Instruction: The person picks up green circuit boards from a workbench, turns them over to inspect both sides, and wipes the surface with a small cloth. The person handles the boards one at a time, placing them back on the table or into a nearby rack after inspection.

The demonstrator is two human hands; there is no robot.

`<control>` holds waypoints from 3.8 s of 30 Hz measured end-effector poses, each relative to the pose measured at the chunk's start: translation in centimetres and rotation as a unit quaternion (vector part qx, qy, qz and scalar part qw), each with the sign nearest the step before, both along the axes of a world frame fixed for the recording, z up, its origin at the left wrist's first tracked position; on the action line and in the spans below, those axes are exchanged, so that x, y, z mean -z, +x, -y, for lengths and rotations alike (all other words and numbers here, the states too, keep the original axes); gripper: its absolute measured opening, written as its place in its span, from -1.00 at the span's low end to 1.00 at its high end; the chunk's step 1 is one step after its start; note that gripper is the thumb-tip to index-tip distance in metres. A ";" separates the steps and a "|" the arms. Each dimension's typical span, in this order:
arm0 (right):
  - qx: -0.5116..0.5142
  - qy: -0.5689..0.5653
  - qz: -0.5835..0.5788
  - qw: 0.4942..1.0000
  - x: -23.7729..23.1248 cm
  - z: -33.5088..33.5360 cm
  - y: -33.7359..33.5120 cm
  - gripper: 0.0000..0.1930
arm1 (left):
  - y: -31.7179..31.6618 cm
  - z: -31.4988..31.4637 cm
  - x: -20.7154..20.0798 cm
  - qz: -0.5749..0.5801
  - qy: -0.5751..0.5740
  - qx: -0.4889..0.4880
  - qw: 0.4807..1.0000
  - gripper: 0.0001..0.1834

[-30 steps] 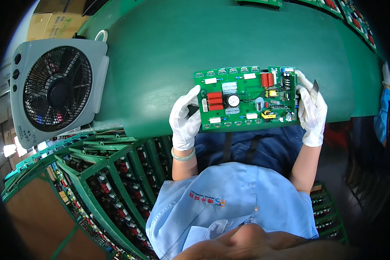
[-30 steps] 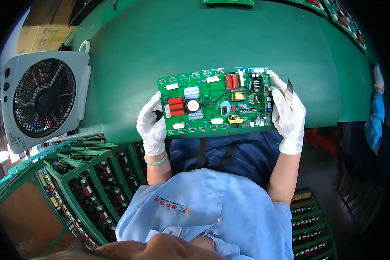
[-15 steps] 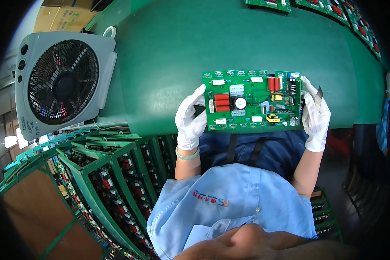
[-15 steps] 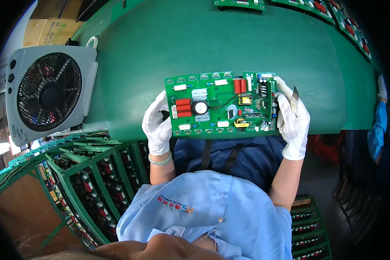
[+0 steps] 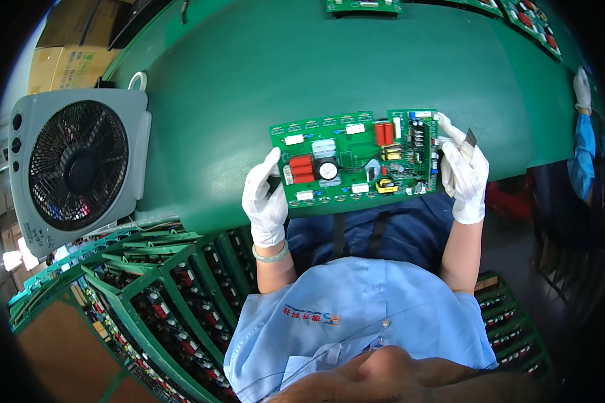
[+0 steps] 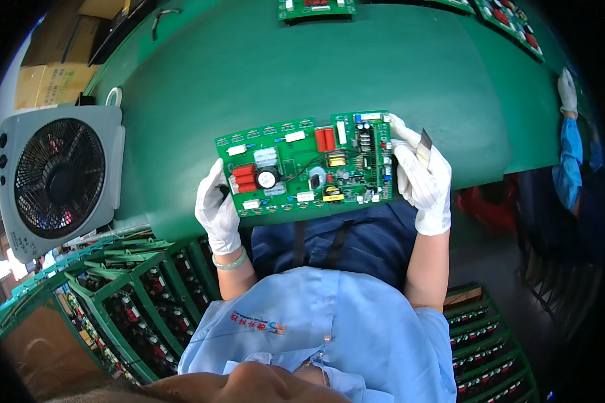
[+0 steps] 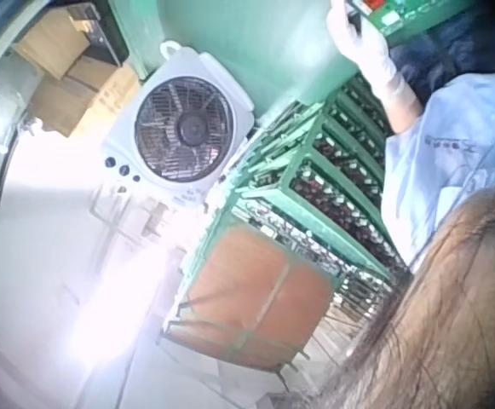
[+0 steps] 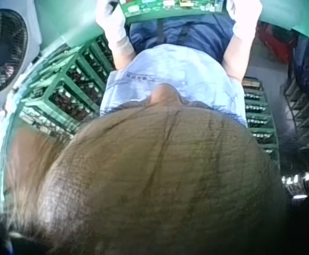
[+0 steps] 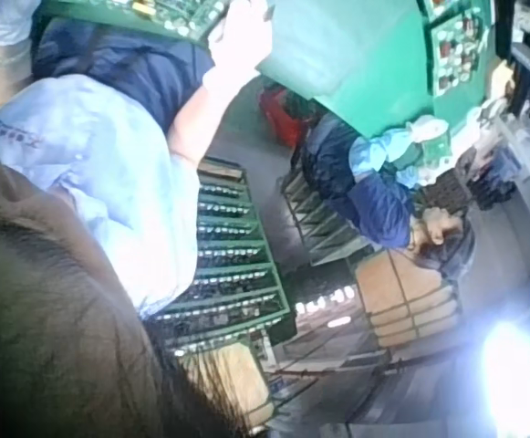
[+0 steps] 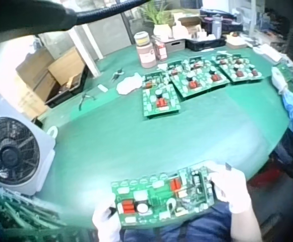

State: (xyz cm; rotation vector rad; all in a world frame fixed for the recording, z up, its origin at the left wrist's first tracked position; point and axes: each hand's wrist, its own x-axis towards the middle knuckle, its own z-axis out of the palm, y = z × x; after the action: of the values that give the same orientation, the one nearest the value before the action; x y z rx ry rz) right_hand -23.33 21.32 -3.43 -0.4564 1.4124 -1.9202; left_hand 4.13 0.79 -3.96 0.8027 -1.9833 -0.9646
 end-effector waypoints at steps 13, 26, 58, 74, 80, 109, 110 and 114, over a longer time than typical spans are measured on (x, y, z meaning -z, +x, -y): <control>-0.027 0.098 -0.108 0.989 -1.7 -0.8 0.2 -0.52 | -0.3 0.1 0.4 -0.022 0.051 -0.013 0.998 -0.46; -0.037 0.134 -0.112 0.984 -1.1 -0.8 0.0 -0.53 | 0.0 0.5 0.5 -0.034 0.092 0.023 0.995 -0.48; -0.028 0.049 -0.046 0.997 -0.1 -1.5 -0.7 -0.51 | -0.9 0.4 0.0 0.071 0.012 0.033 0.997 -0.37; 0.054 0.222 -0.122 0.966 -3.6 -0.5 -1.1 -0.65 | -5.9 -0.9 -4.5 -0.140 0.204 0.240 0.939 -0.57; 0.263 0.068 -0.278 0.922 -2.2 -1.1 -0.1 -0.62 | -5.8 0.3 -3.2 -0.148 0.220 0.301 0.916 -0.45; -0.145 0.084 -0.572 0.803 -2.2 1.0 5.1 -0.64 | -5.8 2.1 -2.7 -0.133 0.238 0.390 0.880 -0.16; -0.148 0.086 -0.568 0.805 -2.3 1.0 5.2 -0.64 | -5.8 2.0 -2.7 -0.147 0.239 0.390 0.877 -0.15; -0.162 0.090 -0.563 0.806 -2.8 1.0 5.7 -0.65 | -5.8 1.6 -2.4 -0.169 0.234 0.395 0.872 -0.16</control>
State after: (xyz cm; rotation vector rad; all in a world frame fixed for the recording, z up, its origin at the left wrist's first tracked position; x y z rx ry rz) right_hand -17.68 20.29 -0.67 -1.8088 1.9800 -1.1542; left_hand -1.65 -0.79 -1.61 -0.0169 -1.7748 -1.9629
